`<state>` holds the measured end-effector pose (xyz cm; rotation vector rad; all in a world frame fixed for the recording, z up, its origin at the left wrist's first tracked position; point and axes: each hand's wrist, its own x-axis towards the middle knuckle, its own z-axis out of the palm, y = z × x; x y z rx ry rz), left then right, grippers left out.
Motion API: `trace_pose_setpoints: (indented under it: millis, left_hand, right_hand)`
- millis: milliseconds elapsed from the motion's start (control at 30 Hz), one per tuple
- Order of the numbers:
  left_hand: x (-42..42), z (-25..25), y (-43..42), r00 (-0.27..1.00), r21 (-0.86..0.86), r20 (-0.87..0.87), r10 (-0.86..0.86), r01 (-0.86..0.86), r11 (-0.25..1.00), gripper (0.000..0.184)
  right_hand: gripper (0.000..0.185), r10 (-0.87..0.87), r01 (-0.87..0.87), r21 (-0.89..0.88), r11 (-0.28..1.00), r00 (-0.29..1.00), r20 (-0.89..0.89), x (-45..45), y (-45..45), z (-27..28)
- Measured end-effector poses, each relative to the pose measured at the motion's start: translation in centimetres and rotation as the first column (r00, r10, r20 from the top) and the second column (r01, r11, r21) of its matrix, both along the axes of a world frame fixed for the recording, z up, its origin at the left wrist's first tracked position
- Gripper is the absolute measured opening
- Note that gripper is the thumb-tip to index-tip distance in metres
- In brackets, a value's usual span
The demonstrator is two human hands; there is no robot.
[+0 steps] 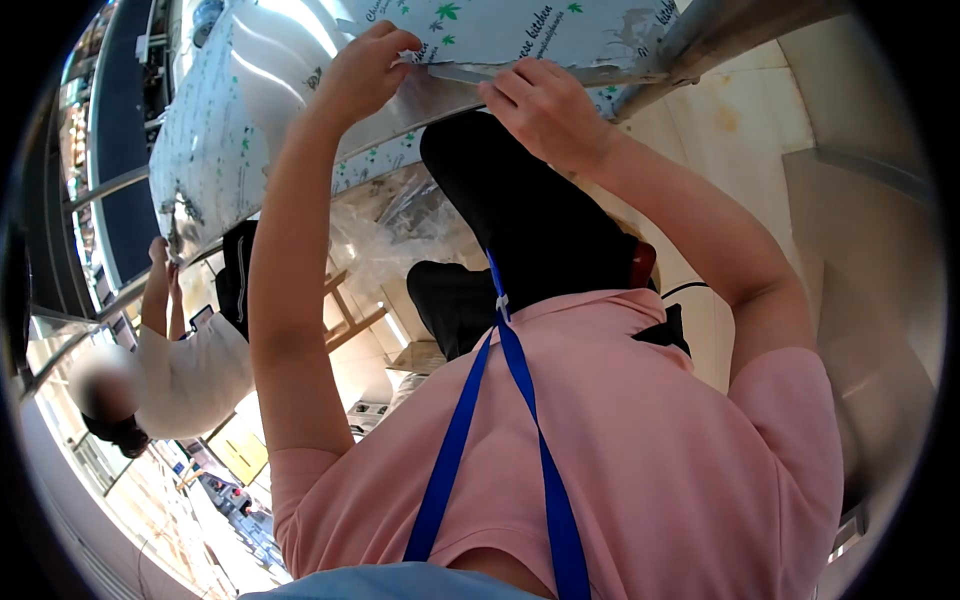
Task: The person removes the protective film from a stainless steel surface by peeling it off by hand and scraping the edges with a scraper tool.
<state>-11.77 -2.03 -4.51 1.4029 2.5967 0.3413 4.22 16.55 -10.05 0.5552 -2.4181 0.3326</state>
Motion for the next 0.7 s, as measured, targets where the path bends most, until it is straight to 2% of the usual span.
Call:
trace_pose_setpoints:
  millis: [133,333,433,533,633,700]
  left_hand:
    - [-0.6,-0.7,0.0,0.990,0.009,-0.050,-0.135,0.136,0.991,0.016]
    - [-1.4,-0.6,0.3,0.943,-0.126,-0.173,-0.286,0.267,0.956,0.013]
    - [-1.3,-1.2,0.1,0.967,-0.018,-0.130,-0.218,0.217,0.976,0.013]
    - [0.1,-1.6,-0.1,0.986,0.264,-0.009,0.165,-0.157,0.952,0.017]
    - [-0.4,-1.4,-0.8,0.952,0.199,0.034,0.305,-0.306,0.931,0.029]
    - [0.0,-1.1,-0.3,0.906,-0.020,0.170,0.388,-0.391,0.920,0.036]
  right_hand:
    - [0.021,0.010,-0.010,0.012,1.000,1.000,0.009,-0.1,0.2,0.1]
    - [0.022,0.018,-0.019,0.013,1.000,1.000,0.013,0.0,0.4,0.1]
    - [0.022,0.022,-0.022,0.011,1.000,1.000,0.011,0.0,0.4,-0.1]
    - [0.023,0.025,-0.025,0.005,1.000,1.000,0.012,0.1,0.5,-0.2]
    - [0.030,0.038,-0.038,-0.016,0.999,0.999,0.022,0.1,0.5,-0.4]
    - [0.034,0.050,-0.049,-0.026,0.998,0.998,0.025,0.1,0.5,-0.5]
